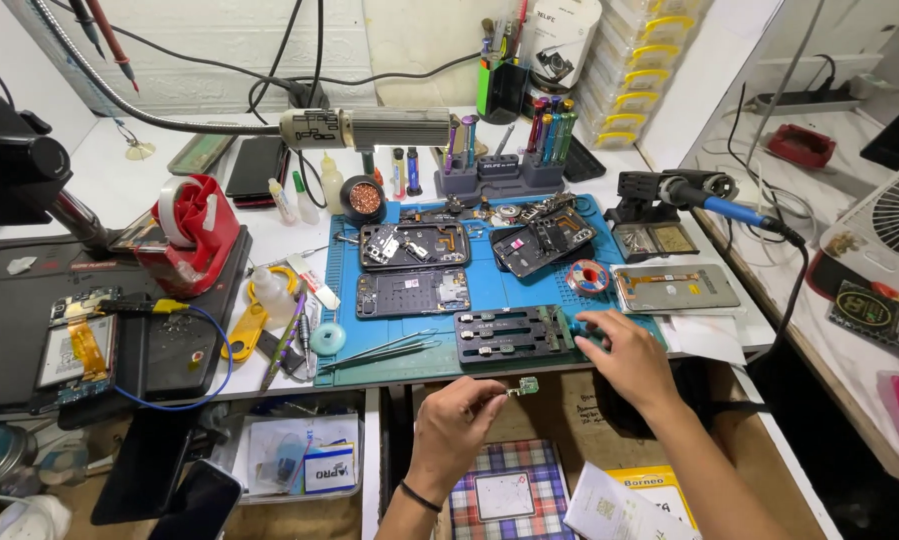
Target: A person performs delicate repairs on a mobile phone circuit board using tweezers and a probe at a specialized workbench.
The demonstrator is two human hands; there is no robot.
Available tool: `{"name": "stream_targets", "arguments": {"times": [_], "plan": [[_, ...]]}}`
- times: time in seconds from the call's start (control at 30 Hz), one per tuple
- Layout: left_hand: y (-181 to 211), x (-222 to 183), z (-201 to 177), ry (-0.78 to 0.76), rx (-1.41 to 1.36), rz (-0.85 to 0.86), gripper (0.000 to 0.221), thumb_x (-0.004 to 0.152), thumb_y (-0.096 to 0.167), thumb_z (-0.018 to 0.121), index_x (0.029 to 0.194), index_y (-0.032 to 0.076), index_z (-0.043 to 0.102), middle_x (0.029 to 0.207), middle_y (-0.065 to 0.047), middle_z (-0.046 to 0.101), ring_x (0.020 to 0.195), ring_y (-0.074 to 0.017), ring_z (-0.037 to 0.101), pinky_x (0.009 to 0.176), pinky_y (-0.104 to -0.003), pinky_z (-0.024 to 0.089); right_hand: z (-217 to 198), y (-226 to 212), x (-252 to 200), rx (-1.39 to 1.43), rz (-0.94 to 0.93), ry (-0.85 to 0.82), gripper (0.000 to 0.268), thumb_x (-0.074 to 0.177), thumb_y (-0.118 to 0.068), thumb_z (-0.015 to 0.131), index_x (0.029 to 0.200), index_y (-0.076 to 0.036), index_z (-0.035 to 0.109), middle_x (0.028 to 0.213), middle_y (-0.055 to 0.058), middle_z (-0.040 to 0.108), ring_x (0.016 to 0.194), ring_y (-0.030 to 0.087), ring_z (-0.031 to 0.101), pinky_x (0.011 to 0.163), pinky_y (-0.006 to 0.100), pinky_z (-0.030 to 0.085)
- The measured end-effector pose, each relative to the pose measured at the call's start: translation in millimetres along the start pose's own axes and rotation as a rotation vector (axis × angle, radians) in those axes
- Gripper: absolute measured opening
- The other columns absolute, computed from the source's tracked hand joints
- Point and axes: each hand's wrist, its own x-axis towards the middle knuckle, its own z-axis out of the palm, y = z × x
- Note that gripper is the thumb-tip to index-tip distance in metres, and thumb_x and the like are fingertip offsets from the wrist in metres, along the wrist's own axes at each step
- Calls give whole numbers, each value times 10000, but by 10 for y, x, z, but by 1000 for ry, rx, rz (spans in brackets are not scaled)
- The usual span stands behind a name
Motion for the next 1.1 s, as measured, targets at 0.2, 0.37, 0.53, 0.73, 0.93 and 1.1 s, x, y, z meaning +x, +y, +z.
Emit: {"name": "stream_targets", "arguments": {"times": [0.2, 0.37, 0.53, 0.73, 0.93, 1.1], "plan": [[18, 13, -67, 17, -27, 7, 95, 869, 88, 774, 964, 85, 773, 852, -47, 780, 702, -133, 728, 600, -223, 625, 96, 231, 344, -114, -210, -59, 210, 907, -304, 689, 1108, -267, 738, 1157, -104, 745, 1017, 212, 725, 806, 416, 586], [26, 7, -85, 19, -34, 3, 82, 878, 93, 767, 960, 90, 772, 846, -46, 778, 704, -133, 724, 599, -224, 618, 56, 306, 426, -134, -352, -100, 261, 953, -344, 633, 1149, -214, 747, 1110, -82, 731, 914, 218, 726, 730, 423, 588], [12, 8, -76, 26, -32, 3, 72, 878, 95, 764, 950, 95, 774, 840, -37, 780, 699, -129, 718, 587, -222, 600, 11, 221, 361, -116, -142, -150, 351, 847, -294, 768, 1159, -299, 607, 946, -117, 724, 695, 100, 663, 677, 332, 557], [-13, -3, -55, 4, -22, 5, 111, 879, 94, 767, 989, 84, 771, 877, -59, 785, 726, -140, 733, 613, -223, 630, 77, 294, 306, 4, -373, -16, 217, 950, -305, 648, 1079, -183, 772, 1080, -51, 779, 989, 176, 735, 854, 353, 568], [-55, -17, -48, 27, 14, 5, 90, 876, 101, 776, 965, 91, 769, 832, -42, 765, 690, -130, 703, 594, -230, 594, 167, 288, 244, -17, -128, -36, 200, 893, -353, 711, 1081, -286, 692, 1143, -144, 743, 746, 149, 694, 695, 330, 551], [-154, 20, 87, 114, 142, 118, 115, 860, 94, 788, 971, 80, 762, 852, -55, 757, 771, -175, 690, 696, -287, 583, 171, 335, 208, 78, -221, -1, 327, 960, -361, 603, 1228, -221, 729, 1247, -60, 714, 1076, 220, 711, 818, 436, 579]]}}
